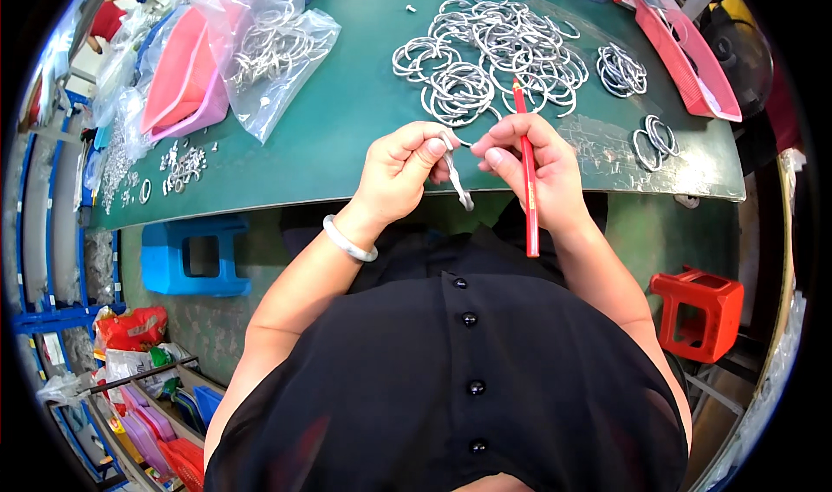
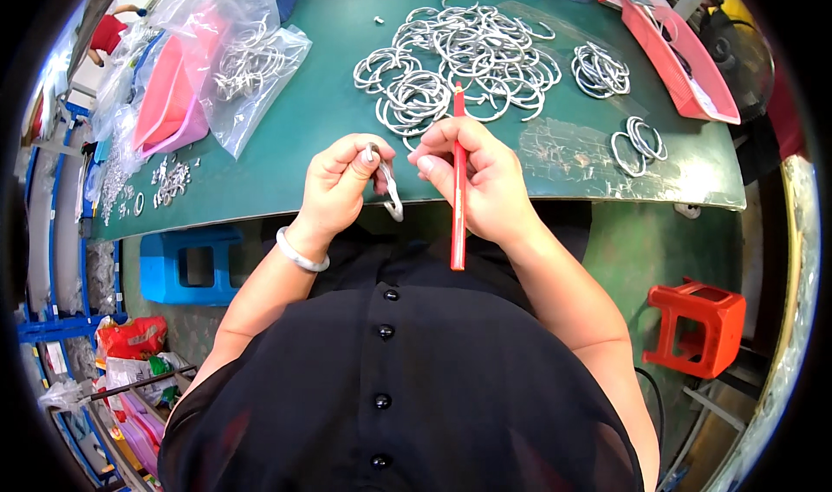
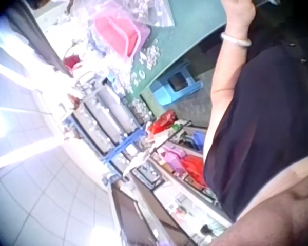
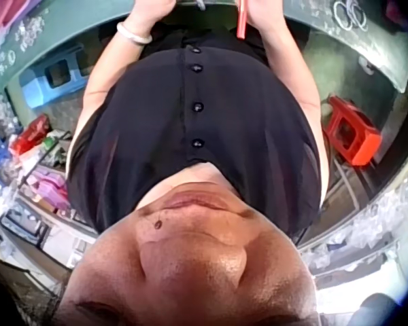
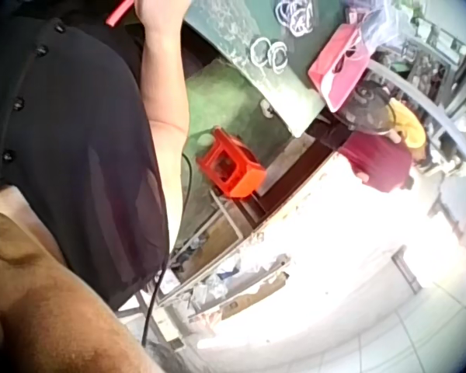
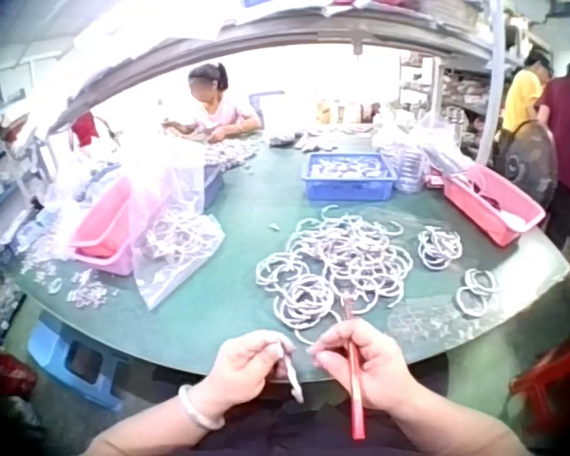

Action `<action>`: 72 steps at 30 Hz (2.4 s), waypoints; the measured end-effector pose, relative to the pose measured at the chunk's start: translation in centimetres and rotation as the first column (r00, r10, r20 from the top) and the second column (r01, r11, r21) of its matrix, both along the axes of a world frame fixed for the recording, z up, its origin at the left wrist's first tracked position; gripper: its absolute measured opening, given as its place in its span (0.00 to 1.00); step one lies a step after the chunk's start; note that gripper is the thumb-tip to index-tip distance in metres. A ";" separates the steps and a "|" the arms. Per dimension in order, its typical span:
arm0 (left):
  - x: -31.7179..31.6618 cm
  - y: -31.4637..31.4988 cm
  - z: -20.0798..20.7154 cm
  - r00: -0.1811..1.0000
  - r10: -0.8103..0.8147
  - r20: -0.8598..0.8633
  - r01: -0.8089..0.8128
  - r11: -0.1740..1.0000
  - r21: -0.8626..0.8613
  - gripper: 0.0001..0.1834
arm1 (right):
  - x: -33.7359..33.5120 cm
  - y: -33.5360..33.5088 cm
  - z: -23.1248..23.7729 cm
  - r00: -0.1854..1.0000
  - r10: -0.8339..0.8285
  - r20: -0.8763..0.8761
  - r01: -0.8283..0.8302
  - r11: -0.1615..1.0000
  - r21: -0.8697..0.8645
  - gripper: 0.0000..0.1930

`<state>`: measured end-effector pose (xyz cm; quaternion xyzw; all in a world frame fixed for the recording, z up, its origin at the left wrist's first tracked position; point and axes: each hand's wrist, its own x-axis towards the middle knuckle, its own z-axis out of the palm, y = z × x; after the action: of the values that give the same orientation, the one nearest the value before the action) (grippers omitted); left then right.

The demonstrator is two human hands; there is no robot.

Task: The person assembles metal hooks by picking up curved metal pieces, inserting a small metal latch into each, and then placing the assembled units back into a pile on the work surface.

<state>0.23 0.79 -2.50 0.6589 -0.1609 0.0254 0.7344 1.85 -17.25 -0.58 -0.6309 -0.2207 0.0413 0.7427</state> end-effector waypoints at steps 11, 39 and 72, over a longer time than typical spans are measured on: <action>0.2 1.1 1.5 0.762 0.190 0.619 -0.419 0.873 0.248 0.05 | -0.9 -1.4 0.0 0.993 0.099 0.061 -0.093 0.992 -0.088 0.06; 17.2 21.3 22.9 0.376 0.570 0.731 -0.913 0.093 0.397 0.12 | 0.0 -2.3 -0.9 0.984 -0.051 0.169 0.076 0.986 -0.148 0.05; 13.5 10.3 15.4 0.511 -0.170 0.842 -0.857 -0.181 0.484 0.10 | 2.8 -3.5 -3.2 0.928 -0.222 0.298 0.303 0.918 -0.257 0.06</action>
<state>13.77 11.11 12.92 0.8979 -0.1569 0.3861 -0.1417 4.69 -20.77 -3.79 -0.7595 -0.2211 -0.1108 0.6017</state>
